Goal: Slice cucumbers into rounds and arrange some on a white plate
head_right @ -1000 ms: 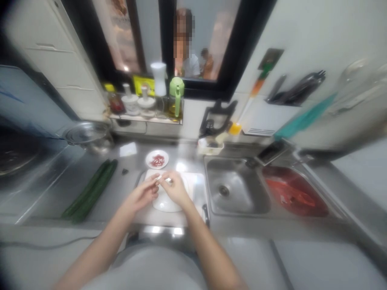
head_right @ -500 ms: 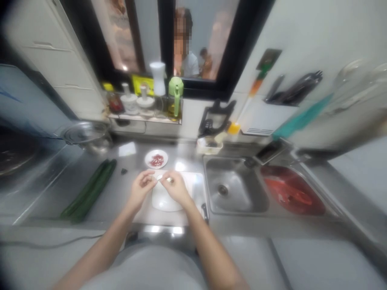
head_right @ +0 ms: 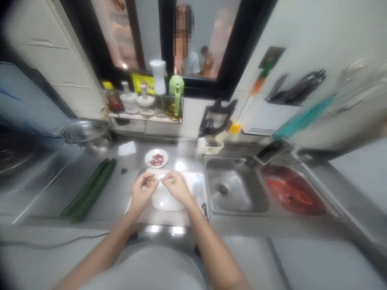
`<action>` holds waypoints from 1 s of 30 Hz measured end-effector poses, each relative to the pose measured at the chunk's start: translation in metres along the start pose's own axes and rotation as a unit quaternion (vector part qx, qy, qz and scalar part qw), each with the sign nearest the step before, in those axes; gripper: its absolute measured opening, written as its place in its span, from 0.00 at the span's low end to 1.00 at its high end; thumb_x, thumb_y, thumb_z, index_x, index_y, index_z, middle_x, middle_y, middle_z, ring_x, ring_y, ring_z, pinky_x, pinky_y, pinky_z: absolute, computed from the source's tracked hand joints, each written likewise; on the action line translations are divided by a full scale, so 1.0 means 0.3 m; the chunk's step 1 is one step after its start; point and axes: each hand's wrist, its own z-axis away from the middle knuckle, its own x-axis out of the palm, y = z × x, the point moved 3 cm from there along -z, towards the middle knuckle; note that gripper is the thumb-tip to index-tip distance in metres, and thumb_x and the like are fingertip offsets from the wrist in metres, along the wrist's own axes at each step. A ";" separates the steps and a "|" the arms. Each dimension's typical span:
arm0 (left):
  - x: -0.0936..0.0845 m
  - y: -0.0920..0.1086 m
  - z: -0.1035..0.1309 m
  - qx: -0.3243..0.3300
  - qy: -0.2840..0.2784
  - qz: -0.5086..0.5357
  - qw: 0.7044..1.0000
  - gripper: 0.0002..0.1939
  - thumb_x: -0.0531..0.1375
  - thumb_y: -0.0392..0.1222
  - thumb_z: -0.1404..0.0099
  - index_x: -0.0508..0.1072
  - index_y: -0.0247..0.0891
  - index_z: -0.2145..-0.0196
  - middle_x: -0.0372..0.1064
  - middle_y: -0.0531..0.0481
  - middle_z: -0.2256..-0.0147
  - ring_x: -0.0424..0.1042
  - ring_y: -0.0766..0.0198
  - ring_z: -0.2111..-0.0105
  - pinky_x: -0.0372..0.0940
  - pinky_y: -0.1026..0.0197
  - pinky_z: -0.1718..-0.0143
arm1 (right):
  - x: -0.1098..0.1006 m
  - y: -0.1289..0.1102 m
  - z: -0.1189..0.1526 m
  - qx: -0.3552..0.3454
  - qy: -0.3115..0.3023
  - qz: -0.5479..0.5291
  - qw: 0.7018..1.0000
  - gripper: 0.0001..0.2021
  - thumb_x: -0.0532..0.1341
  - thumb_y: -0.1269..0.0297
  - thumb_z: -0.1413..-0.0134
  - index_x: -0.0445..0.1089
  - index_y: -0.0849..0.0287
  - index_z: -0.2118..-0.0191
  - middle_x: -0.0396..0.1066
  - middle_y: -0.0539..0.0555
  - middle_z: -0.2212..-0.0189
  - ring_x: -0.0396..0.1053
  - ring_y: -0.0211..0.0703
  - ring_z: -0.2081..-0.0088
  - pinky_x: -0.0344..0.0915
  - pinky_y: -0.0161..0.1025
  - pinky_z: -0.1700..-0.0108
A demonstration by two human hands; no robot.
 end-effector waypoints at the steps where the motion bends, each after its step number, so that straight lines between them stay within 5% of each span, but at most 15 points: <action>1: 0.002 -0.002 0.000 -0.004 -0.001 0.005 1.000 0.11 0.62 0.41 0.45 0.71 0.37 0.63 0.65 0.54 0.73 0.62 0.70 0.74 0.60 0.67 0.70 | -0.001 0.003 -0.001 0.000 -0.005 0.003 1.000 0.07 0.58 0.63 0.51 0.67 0.58 0.76 0.71 0.50 0.71 0.67 0.39 0.65 0.61 0.37 0.59; 17: 0.088 -0.109 0.009 -0.124 -0.070 0.140 0.980 0.12 0.64 0.41 0.50 0.68 0.37 0.68 0.61 0.58 0.78 0.62 0.72 0.77 0.56 0.69 0.74 | -0.085 0.091 -0.032 0.029 -0.137 0.103 0.985 0.09 0.61 0.60 0.51 0.70 0.61 0.75 0.71 0.50 0.75 0.65 0.36 0.71 0.59 0.32 0.67; 24: 0.167 -0.197 0.023 -0.161 -0.141 0.094 0.972 0.11 0.63 0.40 0.52 0.71 0.36 0.68 0.60 0.59 0.79 0.61 0.72 0.79 0.55 0.69 0.75 | -0.114 0.166 -0.047 0.060 -0.199 0.186 0.960 0.09 0.61 0.62 0.52 0.70 0.62 0.77 0.68 0.47 0.80 0.61 0.33 0.75 0.55 0.30 0.71; 30: 0.256 -0.276 0.037 -0.194 -0.205 -0.056 0.958 0.07 0.63 0.38 0.51 0.73 0.36 0.71 0.67 0.57 0.78 0.65 0.71 0.77 0.59 0.68 0.72 | -0.130 0.217 -0.049 0.138 -0.224 0.345 0.901 0.07 0.64 0.63 0.55 0.74 0.62 0.74 0.72 0.51 0.77 0.64 0.35 0.74 0.56 0.30 0.71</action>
